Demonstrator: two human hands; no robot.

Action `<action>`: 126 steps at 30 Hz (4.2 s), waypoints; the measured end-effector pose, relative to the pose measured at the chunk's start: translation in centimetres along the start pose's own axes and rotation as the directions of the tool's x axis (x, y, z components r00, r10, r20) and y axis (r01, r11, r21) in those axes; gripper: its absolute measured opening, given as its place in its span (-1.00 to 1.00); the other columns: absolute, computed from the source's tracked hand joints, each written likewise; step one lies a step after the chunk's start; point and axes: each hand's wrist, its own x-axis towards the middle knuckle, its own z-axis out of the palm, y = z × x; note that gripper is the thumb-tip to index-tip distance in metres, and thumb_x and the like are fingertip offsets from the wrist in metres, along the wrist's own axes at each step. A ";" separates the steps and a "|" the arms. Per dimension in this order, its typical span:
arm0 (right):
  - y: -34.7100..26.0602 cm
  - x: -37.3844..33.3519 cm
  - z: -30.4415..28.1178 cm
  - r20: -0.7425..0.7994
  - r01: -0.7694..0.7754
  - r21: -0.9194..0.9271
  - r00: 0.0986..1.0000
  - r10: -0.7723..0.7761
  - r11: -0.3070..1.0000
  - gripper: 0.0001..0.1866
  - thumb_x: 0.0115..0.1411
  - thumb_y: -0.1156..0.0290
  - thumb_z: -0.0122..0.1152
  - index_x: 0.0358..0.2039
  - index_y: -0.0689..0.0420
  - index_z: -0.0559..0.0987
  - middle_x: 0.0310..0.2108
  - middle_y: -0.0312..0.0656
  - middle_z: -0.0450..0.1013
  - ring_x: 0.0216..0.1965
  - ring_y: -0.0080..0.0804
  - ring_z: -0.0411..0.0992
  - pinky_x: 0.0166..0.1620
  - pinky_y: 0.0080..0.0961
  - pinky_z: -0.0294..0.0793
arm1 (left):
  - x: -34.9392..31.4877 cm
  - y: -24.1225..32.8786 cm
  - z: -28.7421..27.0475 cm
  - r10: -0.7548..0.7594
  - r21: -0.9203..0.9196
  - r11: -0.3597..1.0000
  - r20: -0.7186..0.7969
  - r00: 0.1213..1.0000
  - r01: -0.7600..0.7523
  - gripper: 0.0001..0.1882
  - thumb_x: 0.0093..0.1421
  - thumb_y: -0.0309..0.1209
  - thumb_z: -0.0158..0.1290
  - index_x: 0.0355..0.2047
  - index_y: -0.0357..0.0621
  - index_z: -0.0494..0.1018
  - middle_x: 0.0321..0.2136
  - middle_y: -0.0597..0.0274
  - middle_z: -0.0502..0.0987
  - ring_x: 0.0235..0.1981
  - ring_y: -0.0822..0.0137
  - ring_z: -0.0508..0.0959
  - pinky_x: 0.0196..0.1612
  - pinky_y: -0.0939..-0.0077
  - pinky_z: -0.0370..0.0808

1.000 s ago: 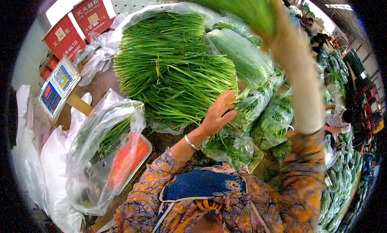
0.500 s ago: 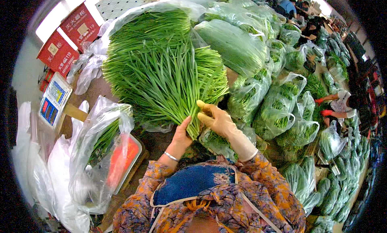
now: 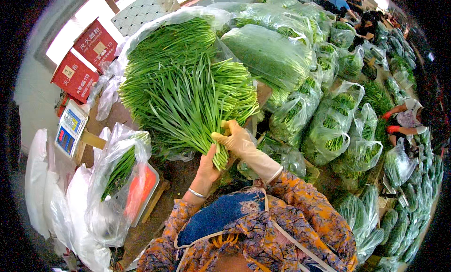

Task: The person gathers green onions from a large pile, aligns them into bundles, and places them on a digital scale. They then transfer the weighed bundles into plastic bags and set the bags aside. The process is repeated continuously throughout the clip.

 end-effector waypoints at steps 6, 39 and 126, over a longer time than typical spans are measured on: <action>-0.8 -0.2 -2.7 0.296 -0.440 0.647 0.898 0.326 0.623 -0.69 0.08 0.17 0.20 -0.28 0.11 0.46 -0.44 -0.27 0.48 -0.61 -0.65 0.29 -0.55 -0.67 0.27 | 0.9 -1.5 1.5 0.066 0.094 0.994 -0.053 0.996 -0.061 -0.73 0.17 -0.31 -0.02 -0.19 -0.21 0.34 -0.38 0.13 0.49 -0.45 0.26 0.52 -0.41 0.39 0.52; 0.7 0.7 -7.7 0.408 -0.230 -0.133 0.874 0.264 0.964 -0.62 0.11 0.15 0.13 -0.20 0.21 0.51 -0.38 -0.31 0.47 -0.38 -0.60 0.39 -0.32 -0.61 0.38 | 1.7 -2.1 1.3 0.056 0.011 0.998 -0.103 0.993 -0.055 -0.74 0.13 -0.34 0.00 -0.21 -0.20 0.38 -0.42 0.18 0.51 -0.52 0.32 0.52 -0.48 0.48 0.50; -20.2 -4.7 19.1 0.865 0.677 0.122 0.286 -0.412 0.726 -0.65 0.14 0.21 0.04 -0.02 -0.28 0.40 -0.35 -0.18 0.46 -0.31 -0.26 0.45 -0.22 -0.48 0.44 | -39.8 23.0 -15.8 0.782 0.937 -0.187 0.323 -0.533 0.294 -0.69 0.22 -0.33 -0.09 -0.12 -0.30 0.37 -0.16 0.05 0.41 -0.15 0.22 0.42 -0.05 0.42 0.33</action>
